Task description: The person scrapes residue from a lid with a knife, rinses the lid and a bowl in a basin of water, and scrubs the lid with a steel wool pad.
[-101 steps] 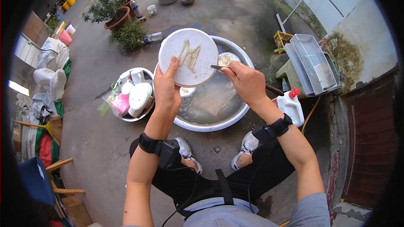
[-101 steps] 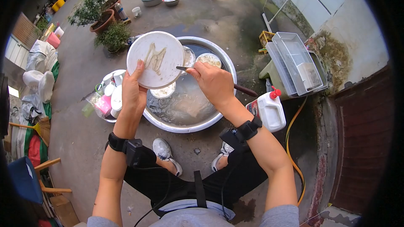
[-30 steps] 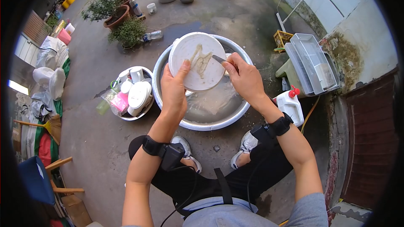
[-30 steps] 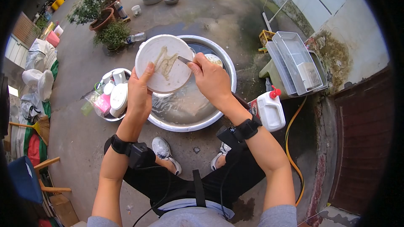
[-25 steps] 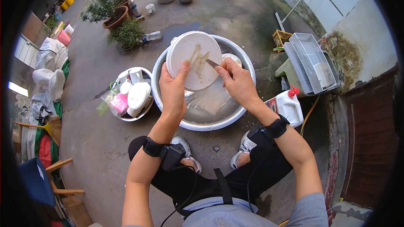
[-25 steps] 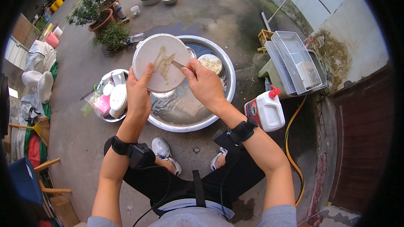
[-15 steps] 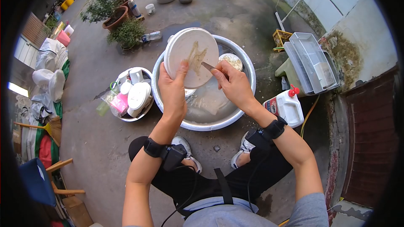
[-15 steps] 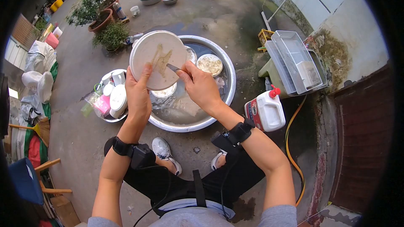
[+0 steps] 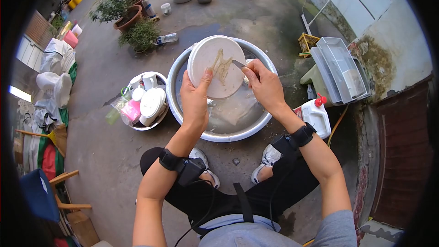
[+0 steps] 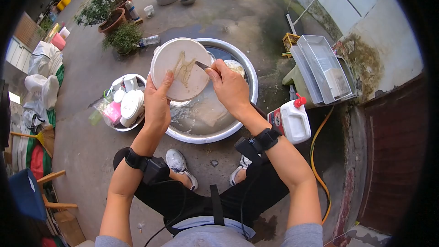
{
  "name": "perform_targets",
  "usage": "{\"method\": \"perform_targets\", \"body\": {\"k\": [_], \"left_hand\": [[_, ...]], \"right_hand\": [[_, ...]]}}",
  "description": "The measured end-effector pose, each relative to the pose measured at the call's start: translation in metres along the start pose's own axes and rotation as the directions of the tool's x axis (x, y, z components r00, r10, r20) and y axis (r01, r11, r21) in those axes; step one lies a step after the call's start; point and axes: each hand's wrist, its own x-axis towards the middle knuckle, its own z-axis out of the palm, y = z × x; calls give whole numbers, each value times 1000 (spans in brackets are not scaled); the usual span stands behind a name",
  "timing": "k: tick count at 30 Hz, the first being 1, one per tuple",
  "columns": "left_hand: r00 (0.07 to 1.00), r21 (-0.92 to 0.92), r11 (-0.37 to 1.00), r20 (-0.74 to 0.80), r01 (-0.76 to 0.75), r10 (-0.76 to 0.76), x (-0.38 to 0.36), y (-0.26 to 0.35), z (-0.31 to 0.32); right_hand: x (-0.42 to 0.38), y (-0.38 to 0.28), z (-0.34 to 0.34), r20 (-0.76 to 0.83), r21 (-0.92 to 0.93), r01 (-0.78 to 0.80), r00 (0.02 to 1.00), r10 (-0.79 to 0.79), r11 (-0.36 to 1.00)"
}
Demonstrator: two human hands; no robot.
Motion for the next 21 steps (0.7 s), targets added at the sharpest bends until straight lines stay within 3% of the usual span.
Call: {"method": "perform_targets", "body": {"k": [5,7,13,17,21], "left_hand": [[999,-47,999,-22,23,-24,-2,2,5],[999,-37,999,-46,27,-28,0,0,2],[996,-41,996,-41,73,-75,-5,3,8],[999,-52,998,-28,45,-47,-1,0,2],[997,-84,995,-49,55,-59,3,1,-2]], "right_hand": [[-7,-6,2,-20,8,4,1000,-4,1000],[-11,-11,1,12,-122,84,996,-83,989],[-1,-4,-6,-55,-124,38,997,-45,992],[-11,-6,2,-55,-167,94,993,-105,982],[-15,-9,9,16,-126,126,992,-125,984]]}}
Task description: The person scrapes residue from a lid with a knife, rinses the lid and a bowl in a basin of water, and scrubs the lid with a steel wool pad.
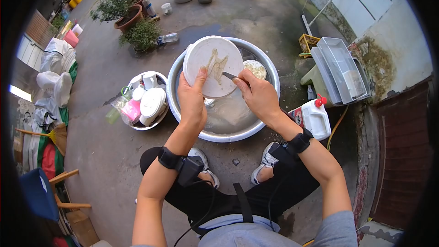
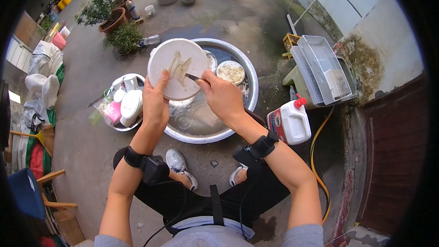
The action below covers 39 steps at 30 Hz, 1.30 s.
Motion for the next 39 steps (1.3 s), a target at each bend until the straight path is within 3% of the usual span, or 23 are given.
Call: {"method": "perform_targets", "body": {"k": [5,10,14,17,19,26,28,35,37,39], "left_hand": [[1000,-23,999,-4,23,-23,-5,4,7],[1000,-11,1000,7,-7,7,-1,2,1],[1000,-1,1000,8,11,-11,-3,2,3],[1000,14,1000,5,6,-6,-1,1,1],[1000,28,1000,24,-10,10,3,0,-3],[999,-11,1000,35,3,-3,1,1,-2],[999,-3,1000,47,-1,1,3,2,-4],[994,5,997,75,77,-78,2,10,-3],[996,1,997,50,72,-72,0,10,0],[996,3,997,60,72,-72,0,10,0]], "right_hand": [[7,4,-6,-13,98,-106,994,108,989],[-2,-4,-2,13,18,12,1000,-12,1000],[6,-2,-13,-1,22,-69,998,69,997],[-1,-7,-11,-4,-55,-19,1000,19,998],[-5,-9,-8,2,-26,111,994,-111,993],[3,-6,-16,30,-69,7,1000,-5,998],[-2,-7,-11,2,-75,162,987,-163,984],[9,0,-23,31,-152,173,985,-170,973],[5,-3,-19,19,-120,286,958,-286,951],[7,-6,-22,28,-129,285,959,-284,950]]}}
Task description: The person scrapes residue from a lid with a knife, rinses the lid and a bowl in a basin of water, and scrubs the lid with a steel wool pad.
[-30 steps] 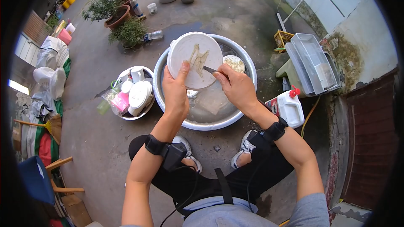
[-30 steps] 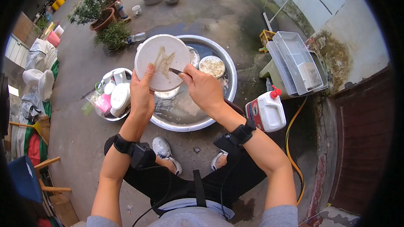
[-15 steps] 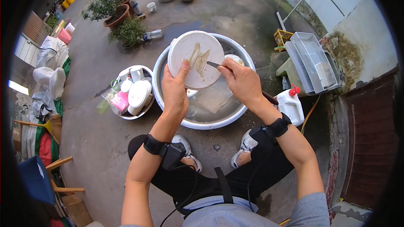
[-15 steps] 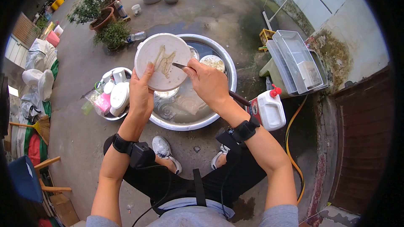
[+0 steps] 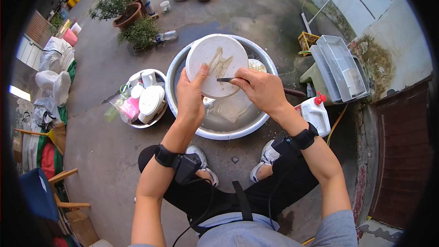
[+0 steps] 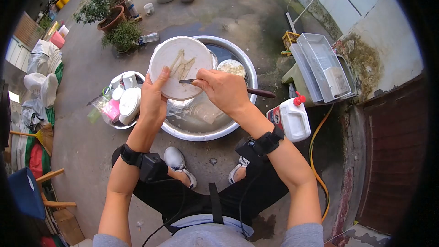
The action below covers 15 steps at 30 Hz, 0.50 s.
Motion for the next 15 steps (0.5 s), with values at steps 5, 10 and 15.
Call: {"method": "perform_targets", "body": {"k": [5,10,15], "left_hand": [[1000,-9,1000,4,27,-27,3,5,-3],[999,-67,998,-52,4,-8,3,8,-2],[997,-109,993,-65,-46,39,5,13,-3]], "right_hand": [[3,5,-5,16,-27,-69,997,70,997],[0,6,-4,-30,-60,-34,999,32,998],[-1,2,-6,-16,-80,-56,998,55,995]]}}
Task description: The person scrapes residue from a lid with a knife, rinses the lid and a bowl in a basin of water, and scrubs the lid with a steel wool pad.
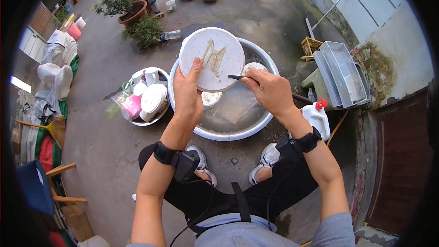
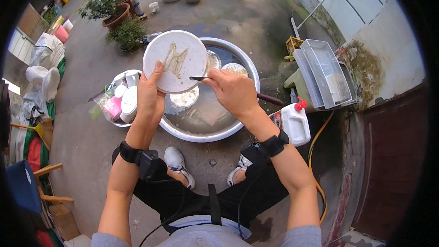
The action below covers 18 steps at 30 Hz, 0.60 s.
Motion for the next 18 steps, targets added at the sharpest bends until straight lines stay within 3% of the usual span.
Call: {"method": "perform_targets", "body": {"k": [1,3,6,8,11,15,18], "left_hand": [[1000,-7,1000,-5,-5,5,0,0,-1],[1000,-6,1000,-2,-5,5,1,1,-2],[1000,-9,1000,-5,-9,9,2,2,-2],[1000,-12,1000,-14,-13,13,2,3,-2],[1000,-2,1000,-29,-3,3,-1,5,1],[1000,-28,1000,-22,1,-1,-4,6,5],[999,-36,999,-38,4,-6,-2,1,5]], "right_hand": [[-2,0,3,-22,33,88,996,-87,996],[-1,0,1,-20,25,91,996,-90,996],[2,1,-2,-8,-40,-44,999,44,998],[-2,0,5,-49,-24,89,995,-90,996],[-2,-6,7,-56,27,131,990,-129,991],[0,-6,4,-32,-20,16,999,-16,1000],[-1,-14,10,-53,4,125,991,-124,992]]}}
